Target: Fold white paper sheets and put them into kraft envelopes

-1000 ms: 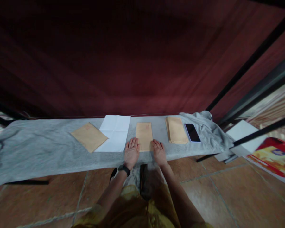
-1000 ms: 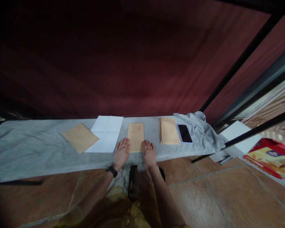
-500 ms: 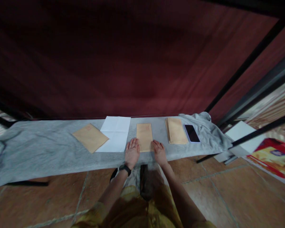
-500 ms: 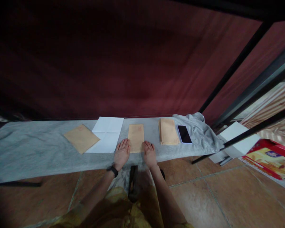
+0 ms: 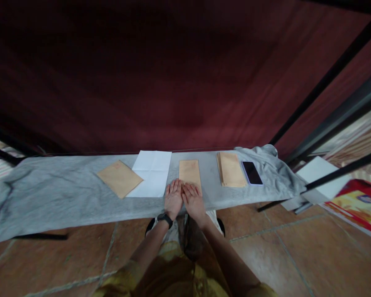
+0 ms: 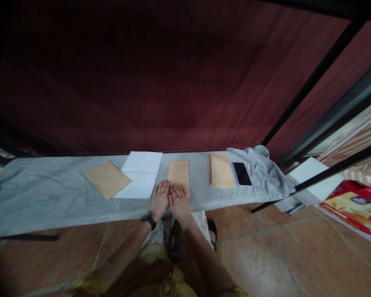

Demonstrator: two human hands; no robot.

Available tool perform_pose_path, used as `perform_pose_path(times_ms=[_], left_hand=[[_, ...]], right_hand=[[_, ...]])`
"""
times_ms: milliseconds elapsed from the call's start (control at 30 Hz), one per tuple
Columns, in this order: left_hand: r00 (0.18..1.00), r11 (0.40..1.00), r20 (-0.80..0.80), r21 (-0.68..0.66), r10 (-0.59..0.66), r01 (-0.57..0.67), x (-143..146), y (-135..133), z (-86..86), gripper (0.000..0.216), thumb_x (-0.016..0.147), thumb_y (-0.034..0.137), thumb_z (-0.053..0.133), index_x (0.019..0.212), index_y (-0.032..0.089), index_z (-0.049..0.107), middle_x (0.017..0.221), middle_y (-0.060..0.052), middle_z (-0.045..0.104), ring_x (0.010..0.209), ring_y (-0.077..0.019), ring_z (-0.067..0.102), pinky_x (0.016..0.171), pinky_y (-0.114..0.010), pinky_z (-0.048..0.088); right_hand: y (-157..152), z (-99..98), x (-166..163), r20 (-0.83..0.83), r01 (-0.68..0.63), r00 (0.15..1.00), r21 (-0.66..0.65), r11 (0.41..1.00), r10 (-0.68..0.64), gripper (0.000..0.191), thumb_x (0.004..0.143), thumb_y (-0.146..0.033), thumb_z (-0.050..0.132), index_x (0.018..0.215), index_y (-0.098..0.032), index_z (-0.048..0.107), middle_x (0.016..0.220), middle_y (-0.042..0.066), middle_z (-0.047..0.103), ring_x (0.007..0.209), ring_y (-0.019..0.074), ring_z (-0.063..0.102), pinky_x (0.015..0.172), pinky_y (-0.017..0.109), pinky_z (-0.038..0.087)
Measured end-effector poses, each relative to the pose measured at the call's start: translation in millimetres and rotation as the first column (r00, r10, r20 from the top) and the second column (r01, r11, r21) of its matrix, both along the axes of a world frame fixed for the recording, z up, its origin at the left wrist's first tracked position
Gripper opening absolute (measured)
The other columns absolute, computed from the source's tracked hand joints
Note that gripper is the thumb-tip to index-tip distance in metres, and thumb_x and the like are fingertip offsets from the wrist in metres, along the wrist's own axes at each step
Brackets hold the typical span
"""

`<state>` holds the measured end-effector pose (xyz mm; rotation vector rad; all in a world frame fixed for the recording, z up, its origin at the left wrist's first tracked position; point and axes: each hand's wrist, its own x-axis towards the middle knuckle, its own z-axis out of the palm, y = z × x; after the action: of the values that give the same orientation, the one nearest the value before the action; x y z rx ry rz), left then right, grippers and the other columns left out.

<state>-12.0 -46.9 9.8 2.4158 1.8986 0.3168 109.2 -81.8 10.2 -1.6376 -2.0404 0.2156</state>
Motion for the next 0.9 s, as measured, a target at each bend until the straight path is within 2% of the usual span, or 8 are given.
perform_pose_path(times_ms=[133, 267, 900], left_hand=[[1.0, 1.0, 0.017, 0.018, 0.014, -0.015, 1.8, -0.7, 1.7, 0.052, 0.1, 0.023, 0.03, 0.149, 0.016, 0.044, 0.157, -0.009, 0.041, 0.148, -0.0224, 0.031, 0.122, -0.044, 0.022], [0.999, 1.0, 0.044, 0.019, 0.016, -0.016, 4.1, -0.5, 1.4, 0.053, 0.1, 0.026, 0.03, 0.15, 0.015, 0.042, 0.156, -0.01, 0.042, 0.148, -0.0232, 0.03, 0.122, -0.045, 0.022], [0.999, 0.998, 0.028, 0.051, 0.023, -0.024, 4.1, -0.8, -0.8, 0.052, 0.103, 0.03, 0.026, 0.15, 0.015, 0.043, 0.155, -0.008, 0.044, 0.147, -0.0216, 0.033, 0.122, -0.044, 0.022]], right_hand=[[9.5, -3.2, 6.0, 0.099, 0.014, 0.995, -0.072, 0.997, -0.007, 0.044, 0.105, -0.036, 0.034, 0.142, -0.02, 0.053, 0.151, 0.009, 0.05, 0.142, 0.0208, 0.041, 0.121, 0.044, 0.024], [15.4, -6.1, 20.3, 0.157, 0.025, 0.987, -0.072, 0.997, -0.014, 0.046, 0.106, -0.038, 0.033, 0.146, -0.022, 0.048, 0.154, 0.008, 0.045, 0.143, 0.0218, 0.039, 0.12, 0.044, 0.025], [23.2, -12.0, 49.2, 0.163, 0.114, 0.98, -0.016, 0.993, -0.11, 0.049, 0.105, -0.037, 0.033, 0.151, -0.022, 0.041, 0.156, 0.009, 0.042, 0.142, 0.0255, 0.041, 0.117, 0.048, 0.024]])
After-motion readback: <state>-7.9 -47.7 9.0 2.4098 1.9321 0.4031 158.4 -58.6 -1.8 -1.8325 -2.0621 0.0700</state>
